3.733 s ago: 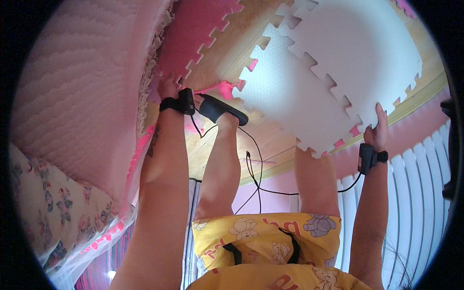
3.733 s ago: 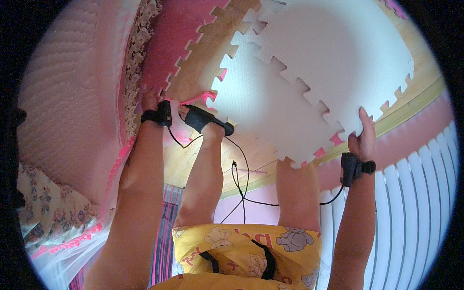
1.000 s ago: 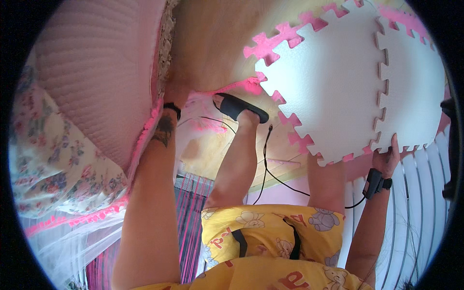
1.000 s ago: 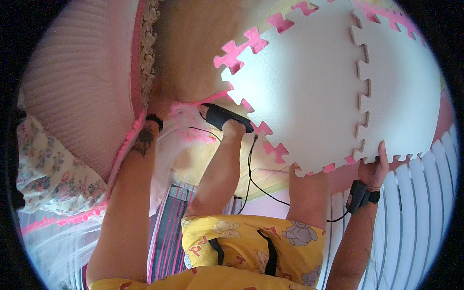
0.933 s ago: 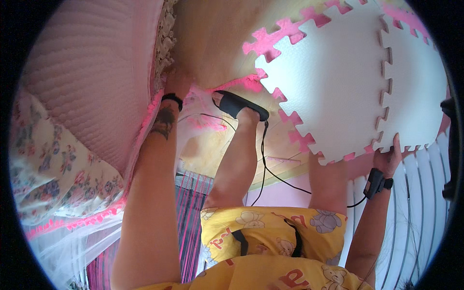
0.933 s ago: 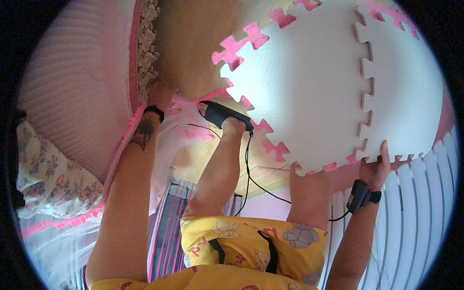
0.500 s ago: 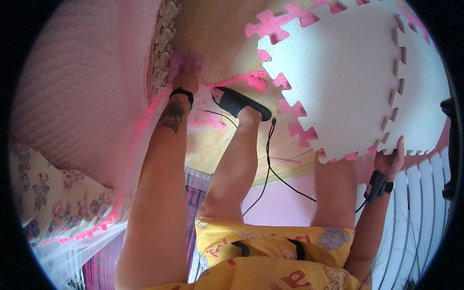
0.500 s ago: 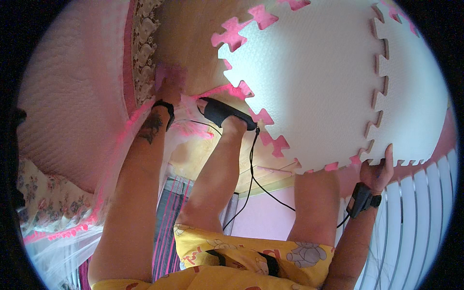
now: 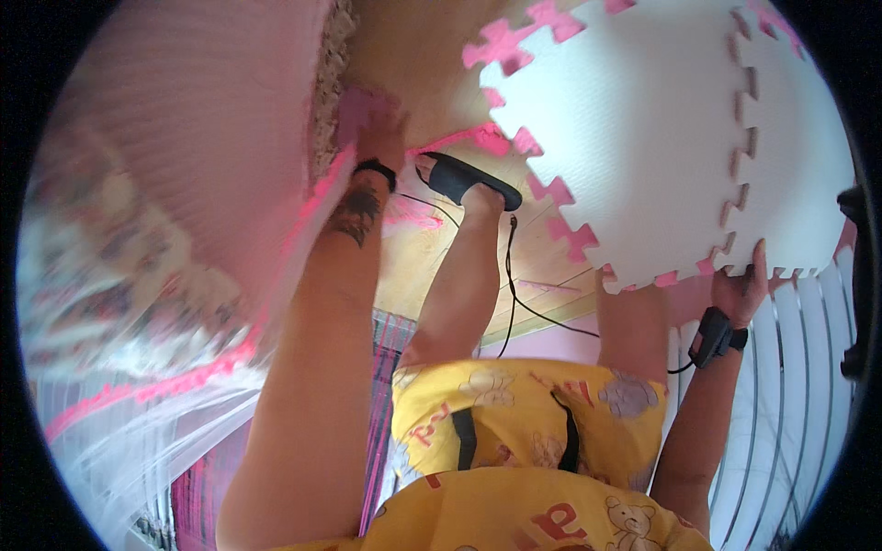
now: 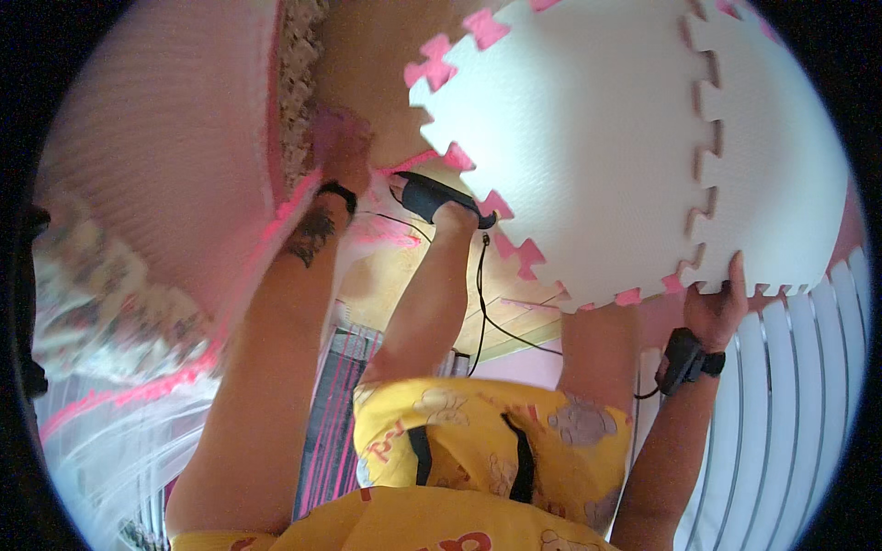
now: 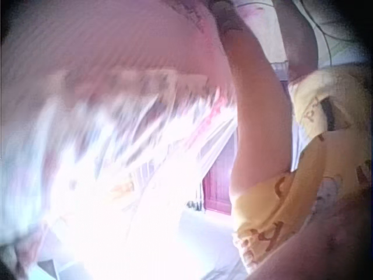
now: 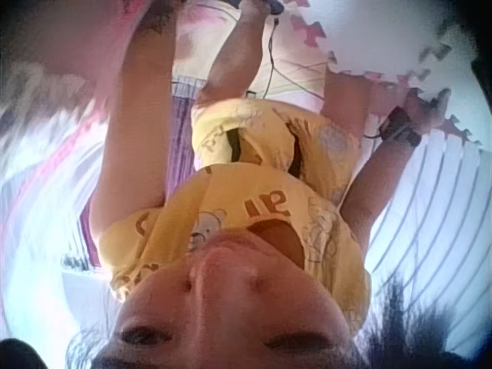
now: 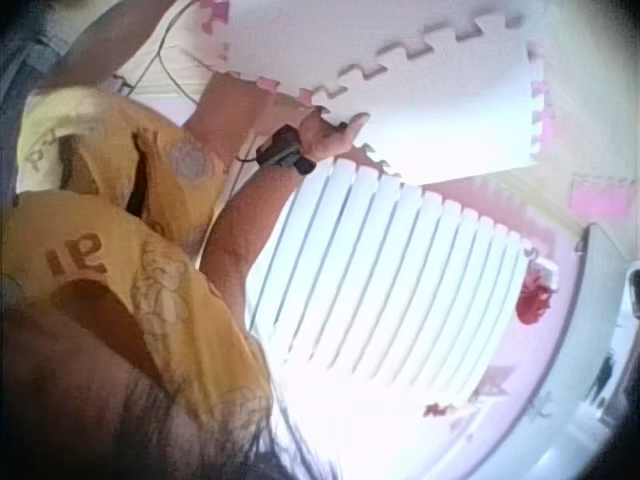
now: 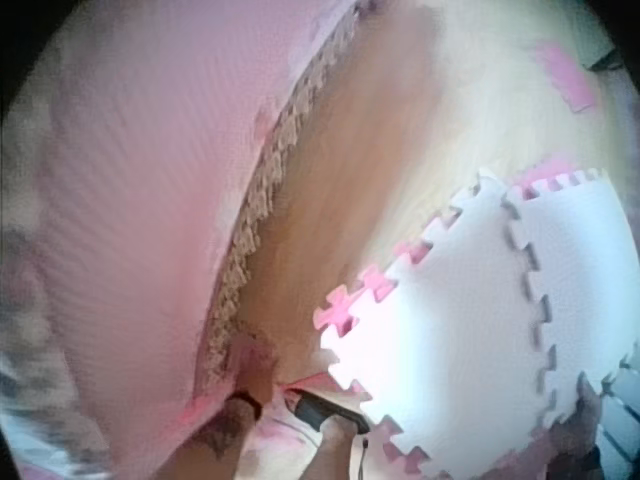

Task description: The person assembles interlocking foam floor tiles by hand, picking up pink and white tiles and connecting them on the floor. They repeatedly place, adjust, and interlock the tiles to form a continuous mat.

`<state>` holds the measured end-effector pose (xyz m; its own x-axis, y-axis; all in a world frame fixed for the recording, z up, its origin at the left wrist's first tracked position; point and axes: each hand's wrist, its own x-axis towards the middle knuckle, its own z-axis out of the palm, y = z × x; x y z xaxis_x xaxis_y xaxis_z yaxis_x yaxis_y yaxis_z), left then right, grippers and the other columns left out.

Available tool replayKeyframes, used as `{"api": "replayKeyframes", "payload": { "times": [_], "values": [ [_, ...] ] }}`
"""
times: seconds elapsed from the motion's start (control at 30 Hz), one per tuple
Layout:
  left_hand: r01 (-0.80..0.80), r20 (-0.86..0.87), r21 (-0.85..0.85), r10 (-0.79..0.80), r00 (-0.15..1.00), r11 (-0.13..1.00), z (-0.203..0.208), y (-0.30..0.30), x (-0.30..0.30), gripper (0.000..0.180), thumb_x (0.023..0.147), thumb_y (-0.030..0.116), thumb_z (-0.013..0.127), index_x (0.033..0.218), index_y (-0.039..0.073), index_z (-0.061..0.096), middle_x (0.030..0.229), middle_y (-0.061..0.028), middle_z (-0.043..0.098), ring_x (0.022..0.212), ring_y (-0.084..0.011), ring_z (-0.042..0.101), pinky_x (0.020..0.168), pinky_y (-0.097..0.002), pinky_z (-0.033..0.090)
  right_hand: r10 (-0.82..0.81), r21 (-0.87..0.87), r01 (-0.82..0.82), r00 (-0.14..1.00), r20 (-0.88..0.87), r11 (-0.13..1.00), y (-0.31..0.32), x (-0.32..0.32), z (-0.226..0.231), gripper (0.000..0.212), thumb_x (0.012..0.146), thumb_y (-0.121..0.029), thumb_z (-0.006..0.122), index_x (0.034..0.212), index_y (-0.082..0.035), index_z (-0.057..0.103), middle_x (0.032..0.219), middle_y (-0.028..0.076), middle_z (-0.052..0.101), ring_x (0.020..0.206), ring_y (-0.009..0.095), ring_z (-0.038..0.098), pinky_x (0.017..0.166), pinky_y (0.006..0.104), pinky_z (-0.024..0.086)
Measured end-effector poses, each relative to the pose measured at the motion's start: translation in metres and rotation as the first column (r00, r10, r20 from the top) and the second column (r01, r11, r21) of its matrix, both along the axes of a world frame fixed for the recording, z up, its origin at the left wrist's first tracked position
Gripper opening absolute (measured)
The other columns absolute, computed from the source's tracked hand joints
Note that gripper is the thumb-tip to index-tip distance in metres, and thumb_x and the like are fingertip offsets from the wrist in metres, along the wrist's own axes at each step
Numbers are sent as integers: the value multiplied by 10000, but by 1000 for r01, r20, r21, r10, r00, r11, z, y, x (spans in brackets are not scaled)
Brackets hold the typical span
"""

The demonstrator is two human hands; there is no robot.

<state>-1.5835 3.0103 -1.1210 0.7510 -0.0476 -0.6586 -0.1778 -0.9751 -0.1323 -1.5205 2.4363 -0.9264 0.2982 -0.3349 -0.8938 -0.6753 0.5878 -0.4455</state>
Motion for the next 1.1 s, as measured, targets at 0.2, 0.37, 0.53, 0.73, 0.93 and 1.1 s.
{"api": "replayKeyframes", "payload": {
  "times": [0.2,0.37,0.53,0.73,0.93,1.1],
  "values": [
    [-635,-227,-534,628,744,559,51,-98,-28,580,768,133,636,1324,112,473,1231,-152,514,1146,-299,483,937,-427,410,24,57,-25,1000,17,998,-13,25,45,468,841,-217,661,1243,-51,489,1176,84,571,1081,239,545,865,433,473],
    [-931,-577,-364,786,221,-5,171,-146,80,517,775,55,646,1277,66,520,1089,-128,581,951,-220,547,791,-347,460,-34,223,37,999,-14,974,-43,58,92,463,824,-168,661,1234,-35,493,1136,71,576,1056,238,549,906,385,448],
    [-884,-786,-346,612,89,-315,258,-179,243,425,858,146,637,1242,-5,540,1035,-96,630,852,-134,587,739,-283,491,-49,237,19,991,122,971,-76,100,113,418,821,-181,670,1184,-24,534,1099,60,598,1034,217,560,895,353,448],
    [-975,-923,-215,315,223,61,341,-221,352,553,926,333,539,1357,18,397,1235,-85,540,1076,-164,541,935,-319,452,-97,255,49,979,177,966,-110,119,164,474,802,-210,672,1211,-23,521,1122,85,600,1028,238,575,899,383,463],
    [-984,-983,-72,157,98,163,397,-270,416,793,889,640,433,1433,79,297,1385,-63,416,1223,-183,446,1022,-344,381,-113,254,56,970,217,966,-115,138,211,557,789,-287,649,1247,-11,495,1139,116,604,1018,271,595,863,414,499],
    [-997,-998,64,-4,-64,-38,432,-294,492,666,940,522,445,1377,23,385,1326,-87,495,1178,-178,490,1003,-323,395,-177,188,149,974,140,971,-104,170,224,570,815,-360,618,1231,13,503,1099,146,629,909,272,642,776,383,538]
  ]
}}
